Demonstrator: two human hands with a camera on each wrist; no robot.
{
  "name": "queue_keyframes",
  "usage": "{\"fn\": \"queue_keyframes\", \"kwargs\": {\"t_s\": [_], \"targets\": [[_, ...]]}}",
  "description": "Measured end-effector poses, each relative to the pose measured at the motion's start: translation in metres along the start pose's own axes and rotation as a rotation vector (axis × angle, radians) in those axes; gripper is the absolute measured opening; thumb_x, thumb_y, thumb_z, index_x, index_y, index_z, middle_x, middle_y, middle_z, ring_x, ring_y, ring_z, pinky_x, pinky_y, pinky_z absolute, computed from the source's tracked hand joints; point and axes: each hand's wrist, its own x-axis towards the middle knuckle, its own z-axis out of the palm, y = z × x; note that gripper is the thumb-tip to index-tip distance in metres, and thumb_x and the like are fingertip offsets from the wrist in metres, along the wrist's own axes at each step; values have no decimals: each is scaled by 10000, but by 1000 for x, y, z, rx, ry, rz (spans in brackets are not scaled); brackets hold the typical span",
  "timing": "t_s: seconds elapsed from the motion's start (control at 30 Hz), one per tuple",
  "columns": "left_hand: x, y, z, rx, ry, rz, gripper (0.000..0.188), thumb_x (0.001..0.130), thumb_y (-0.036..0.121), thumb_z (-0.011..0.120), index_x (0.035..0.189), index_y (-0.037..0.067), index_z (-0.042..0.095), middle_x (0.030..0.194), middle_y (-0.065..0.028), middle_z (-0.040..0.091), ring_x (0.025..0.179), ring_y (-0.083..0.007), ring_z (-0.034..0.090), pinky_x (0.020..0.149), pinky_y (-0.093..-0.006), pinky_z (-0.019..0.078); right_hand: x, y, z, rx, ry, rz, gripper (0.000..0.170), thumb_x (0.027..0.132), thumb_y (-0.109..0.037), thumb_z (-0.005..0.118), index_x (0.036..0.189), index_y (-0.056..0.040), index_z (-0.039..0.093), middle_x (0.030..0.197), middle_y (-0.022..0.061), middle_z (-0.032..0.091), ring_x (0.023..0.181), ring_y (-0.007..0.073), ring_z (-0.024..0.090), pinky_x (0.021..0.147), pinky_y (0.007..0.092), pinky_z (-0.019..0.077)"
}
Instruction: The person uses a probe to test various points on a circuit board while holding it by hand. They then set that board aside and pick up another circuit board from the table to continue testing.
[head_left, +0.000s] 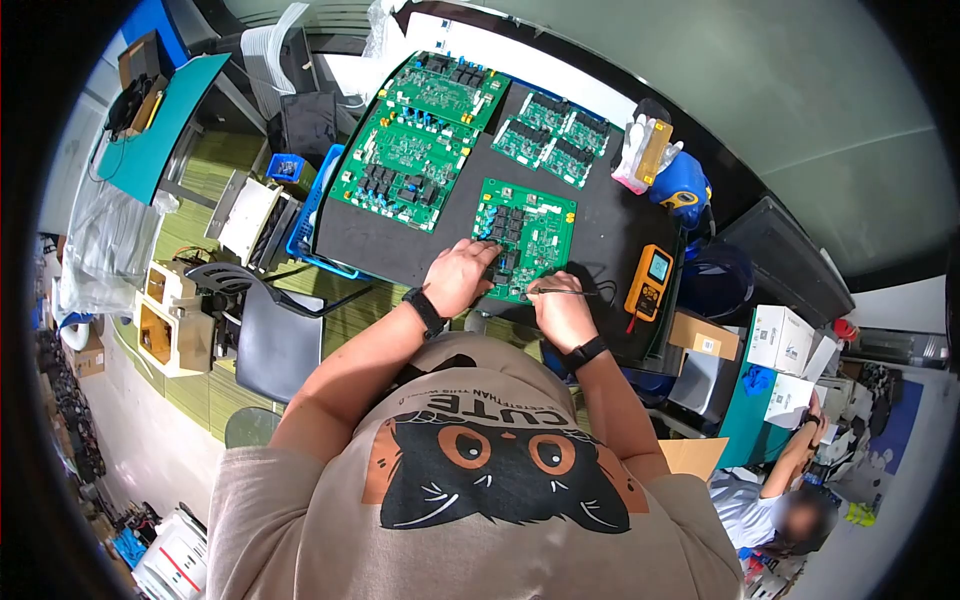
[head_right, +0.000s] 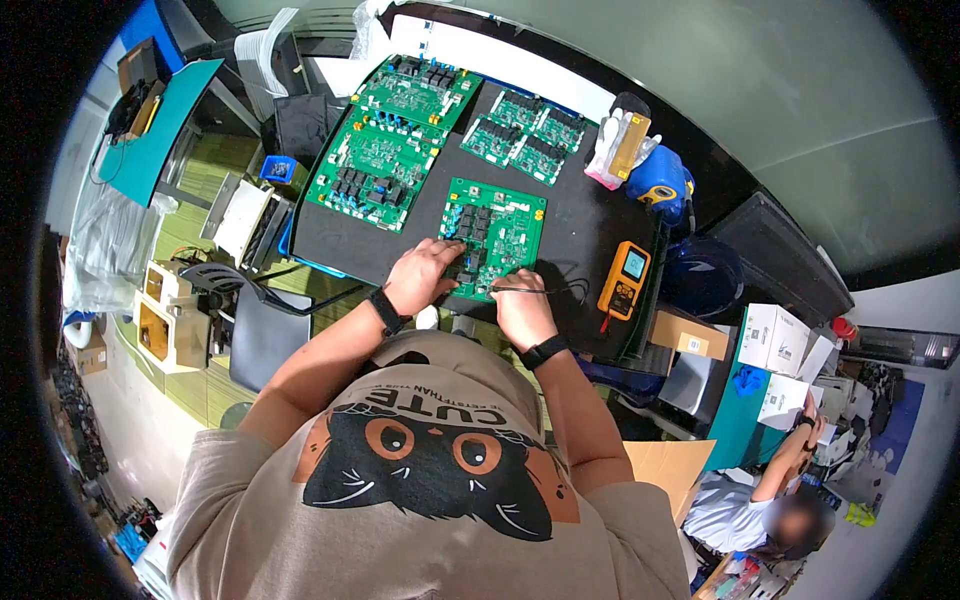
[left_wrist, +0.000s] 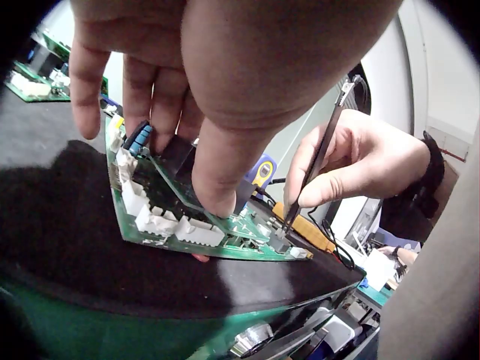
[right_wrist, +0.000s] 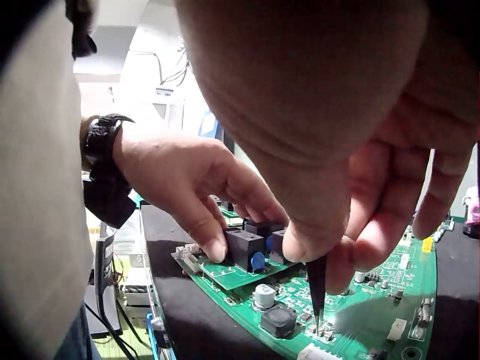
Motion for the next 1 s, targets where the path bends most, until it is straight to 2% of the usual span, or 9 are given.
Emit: {"fn": "queue_keyframes", "kwargs": {"t_s": [0.63,0.73,0.83,1.0], "targets": [[0,-2,1,-9,19,14,673,687,109,829,1313,45,591,1275,-115,650,1122,-320,602,964,-410,500,-4,10,3,55,31,-35,88,877,-119,624,887,-68,695,855,129,690,895,333,629,900,448,465],[0,-3,3,14,22,15,653,694,120,820,1304,62,594,1269,-92,650,1156,-296,599,949,-408,512,-6,14,-8,134,-11,15,104,867,-95,636,929,-67,715,891,132,704,904,328,647,876,457,483],[0,-2,1,4,13,9,673,684,115,833,1309,49,594,1266,-116,652,1112,-321,604,948,-412,507,-13,26,-10,374,-9,176,99,897,-113,670,957,-54,721,922,155,693,893,352,650,812,435,520],[0,-2,1,-2,15,13,672,684,115,834,1309,48,595,1265,-115,653,1113,-320,605,946,-413,508,-23,34,-6,462,-8,246,133,909,-131,678,1005,-55,729,958,161,688,923,341,665,821,414,526]]}}
